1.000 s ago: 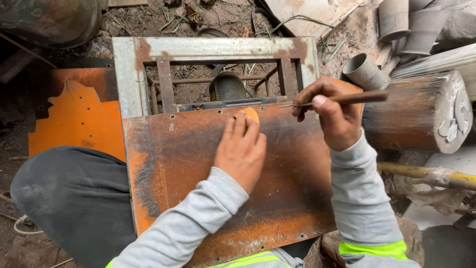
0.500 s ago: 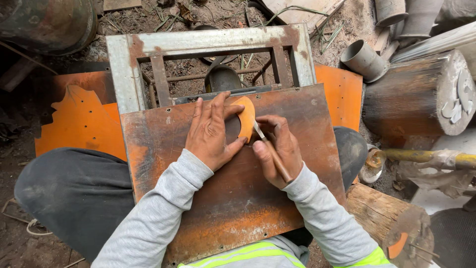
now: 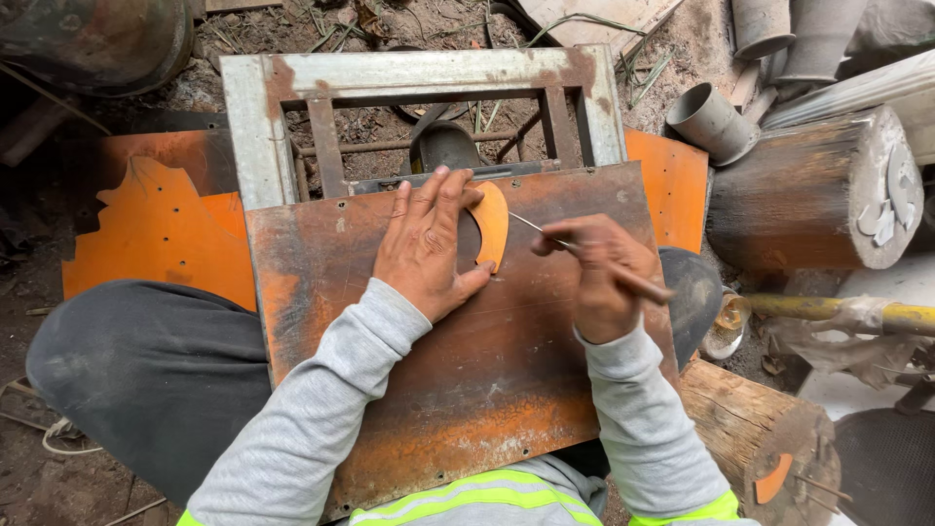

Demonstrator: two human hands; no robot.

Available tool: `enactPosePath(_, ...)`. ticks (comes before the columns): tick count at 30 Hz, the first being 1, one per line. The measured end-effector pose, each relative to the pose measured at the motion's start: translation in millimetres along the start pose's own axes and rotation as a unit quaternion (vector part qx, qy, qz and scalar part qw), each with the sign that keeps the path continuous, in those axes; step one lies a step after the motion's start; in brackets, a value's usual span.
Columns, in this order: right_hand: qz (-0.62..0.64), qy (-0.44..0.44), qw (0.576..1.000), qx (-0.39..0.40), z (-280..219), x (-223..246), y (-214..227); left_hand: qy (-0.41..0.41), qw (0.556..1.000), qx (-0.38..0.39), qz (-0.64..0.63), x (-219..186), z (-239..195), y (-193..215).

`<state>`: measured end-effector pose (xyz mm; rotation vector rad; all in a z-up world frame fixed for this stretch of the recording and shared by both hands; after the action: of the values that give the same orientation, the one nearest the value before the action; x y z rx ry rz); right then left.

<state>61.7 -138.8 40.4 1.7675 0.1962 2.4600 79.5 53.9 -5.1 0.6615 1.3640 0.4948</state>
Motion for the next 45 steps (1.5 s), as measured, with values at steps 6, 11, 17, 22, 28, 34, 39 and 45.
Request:
enactPosePath(6,-0.254,0.185,0.943,0.109,11.4,7.7,-32.8,0.011,1.0,0.01,-0.001,2.9,-0.6,-2.4)
enactPosePath(11,-0.313,0.201,0.915,0.156,8.9,-2.2,-44.0,0.016,1.0,0.012,-0.02,6.3,-0.7,-4.1)
enactPosePath(17,-0.36,0.187,0.897,0.174,6.0,-7.0,-46.4,-0.027,0.999,-0.008,-0.018,13.7,0.9,8.7)
enactPosePath(22,-0.382,0.174,0.89,0.176,5.1,-7.7,-48.7,-0.042,0.998,-0.003,0.035,17.2,-0.6,15.4)
enactPosePath(28,-0.375,0.161,0.898,0.166,4.4,-6.5,-49.3,-0.061,0.992,0.011,0.114,14.1,0.7,4.3)
enactPosePath(34,-0.34,0.163,0.91,0.174,5.0,-7.7,-43.9,-0.06,0.993,0.015,0.104,15.5,0.0,3.5)
enactPosePath(39,-0.322,0.159,0.908,0.214,11.6,-10.3,-37.3,-0.05,0.994,0.022,0.098,14.6,0.4,5.2)
enactPosePath(45,-0.316,0.158,0.912,0.209,12.9,-8.7,-38.3,-0.06,0.993,0.008,0.097,12.3,-0.2,7.2)
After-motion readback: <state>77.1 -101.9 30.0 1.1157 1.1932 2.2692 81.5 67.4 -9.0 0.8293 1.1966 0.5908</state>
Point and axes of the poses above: each hand's wrist, its own z-axis towards the middle knuckle, its own y-axis out of the back of the hand, x = y × z, the point moved 6 cm from there along z, towards the middle knuckle, and after that the axes turned 11 degrees about y, right-handed, at the moved point
